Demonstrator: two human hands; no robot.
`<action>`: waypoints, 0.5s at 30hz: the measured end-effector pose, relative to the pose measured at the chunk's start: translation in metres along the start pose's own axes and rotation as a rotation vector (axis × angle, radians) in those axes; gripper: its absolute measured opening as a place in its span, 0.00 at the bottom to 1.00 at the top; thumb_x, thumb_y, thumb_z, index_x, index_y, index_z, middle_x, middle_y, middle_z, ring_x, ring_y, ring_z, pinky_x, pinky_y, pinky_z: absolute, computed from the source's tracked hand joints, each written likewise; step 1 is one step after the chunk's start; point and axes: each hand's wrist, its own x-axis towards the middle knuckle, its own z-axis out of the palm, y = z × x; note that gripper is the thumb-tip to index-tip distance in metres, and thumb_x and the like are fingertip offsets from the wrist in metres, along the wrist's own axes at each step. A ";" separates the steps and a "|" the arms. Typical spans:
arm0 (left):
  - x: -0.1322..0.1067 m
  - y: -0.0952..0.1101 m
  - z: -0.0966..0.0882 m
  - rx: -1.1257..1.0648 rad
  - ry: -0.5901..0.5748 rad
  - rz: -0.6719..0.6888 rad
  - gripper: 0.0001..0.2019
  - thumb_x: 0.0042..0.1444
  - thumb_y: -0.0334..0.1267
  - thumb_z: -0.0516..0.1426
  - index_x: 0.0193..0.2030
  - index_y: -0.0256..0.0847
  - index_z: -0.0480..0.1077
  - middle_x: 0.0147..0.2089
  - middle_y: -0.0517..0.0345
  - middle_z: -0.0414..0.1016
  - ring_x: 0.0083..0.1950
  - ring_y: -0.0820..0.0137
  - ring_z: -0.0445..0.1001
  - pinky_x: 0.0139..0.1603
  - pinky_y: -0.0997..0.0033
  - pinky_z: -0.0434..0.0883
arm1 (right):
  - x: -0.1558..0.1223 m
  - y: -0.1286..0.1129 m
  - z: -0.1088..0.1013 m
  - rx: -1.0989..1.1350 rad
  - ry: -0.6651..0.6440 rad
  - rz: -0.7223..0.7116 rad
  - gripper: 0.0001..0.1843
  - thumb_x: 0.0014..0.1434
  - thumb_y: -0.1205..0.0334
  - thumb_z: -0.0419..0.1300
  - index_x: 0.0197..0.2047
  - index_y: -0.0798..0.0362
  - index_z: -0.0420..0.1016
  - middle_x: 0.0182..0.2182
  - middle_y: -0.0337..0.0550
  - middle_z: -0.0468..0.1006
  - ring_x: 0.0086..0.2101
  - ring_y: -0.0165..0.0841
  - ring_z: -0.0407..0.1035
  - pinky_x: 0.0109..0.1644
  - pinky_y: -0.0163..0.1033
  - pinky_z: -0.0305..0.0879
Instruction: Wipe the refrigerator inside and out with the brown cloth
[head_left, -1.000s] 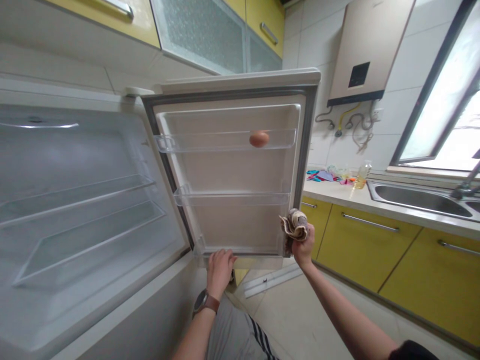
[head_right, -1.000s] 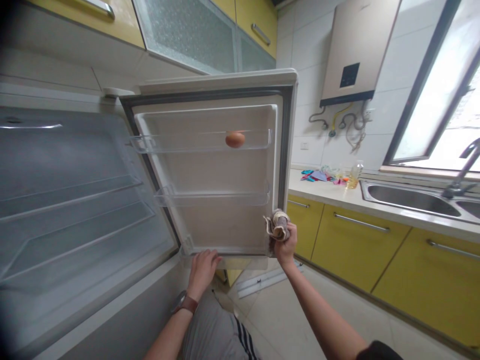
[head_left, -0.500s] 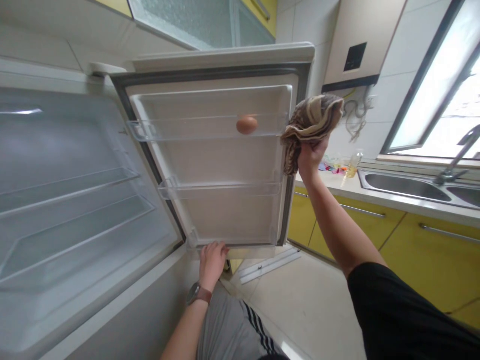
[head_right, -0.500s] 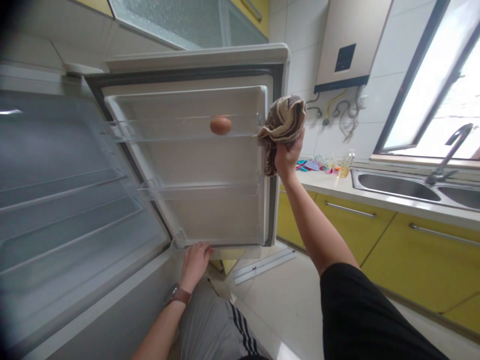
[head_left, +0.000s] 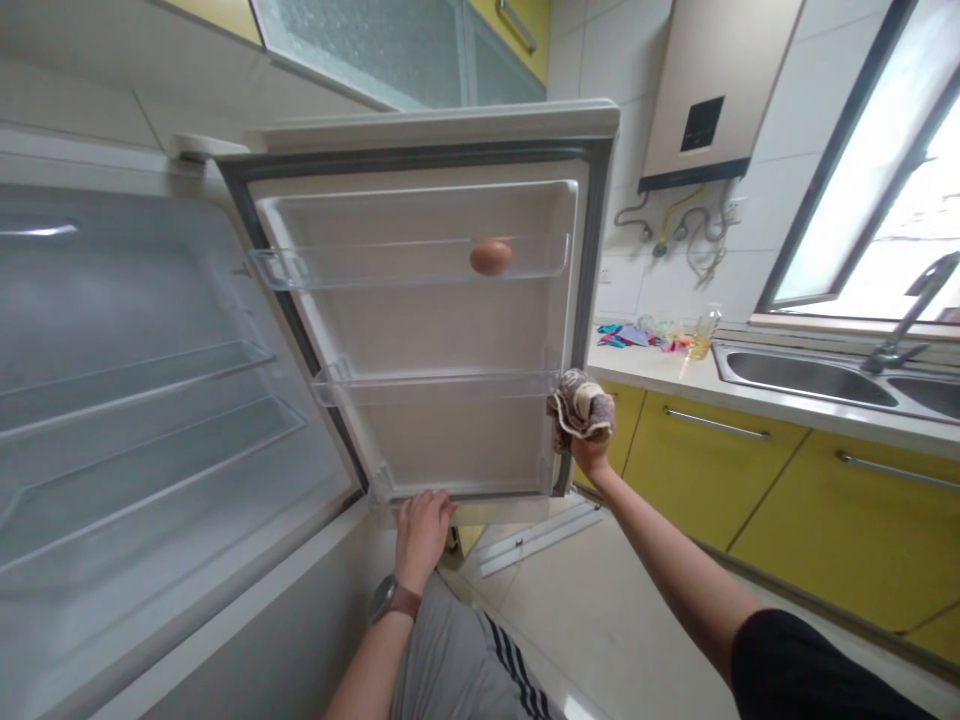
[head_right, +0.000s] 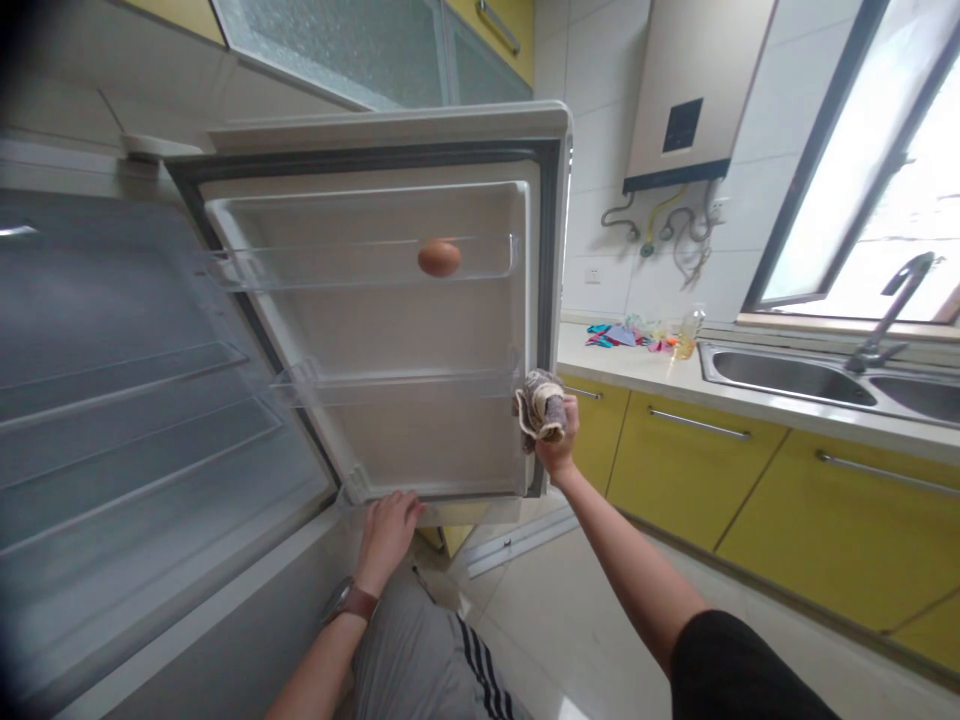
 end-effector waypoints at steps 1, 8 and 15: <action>0.000 0.000 0.001 0.000 0.001 0.001 0.11 0.73 0.41 0.54 0.48 0.43 0.78 0.47 0.50 0.80 0.53 0.56 0.75 0.60 0.56 0.63 | -0.015 0.004 -0.005 -0.023 -0.003 0.000 0.20 0.55 0.43 0.66 0.39 0.49 0.67 0.40 0.44 0.72 0.41 0.37 0.68 0.52 0.49 0.71; 0.001 0.000 0.002 -0.013 -0.010 -0.015 0.11 0.74 0.42 0.54 0.48 0.44 0.77 0.48 0.50 0.80 0.55 0.57 0.75 0.62 0.56 0.61 | -0.092 0.028 -0.040 -0.152 -0.104 0.034 0.21 0.49 0.45 0.68 0.34 0.48 0.66 0.37 0.42 0.73 0.35 0.37 0.68 0.39 0.45 0.67; 0.003 -0.002 0.005 0.002 -0.017 -0.003 0.12 0.74 0.43 0.54 0.48 0.44 0.77 0.47 0.50 0.79 0.54 0.56 0.75 0.61 0.55 0.63 | -0.131 0.036 -0.052 -0.219 -0.156 0.120 0.21 0.53 0.41 0.64 0.37 0.49 0.68 0.33 0.38 0.72 0.32 0.33 0.67 0.36 0.40 0.67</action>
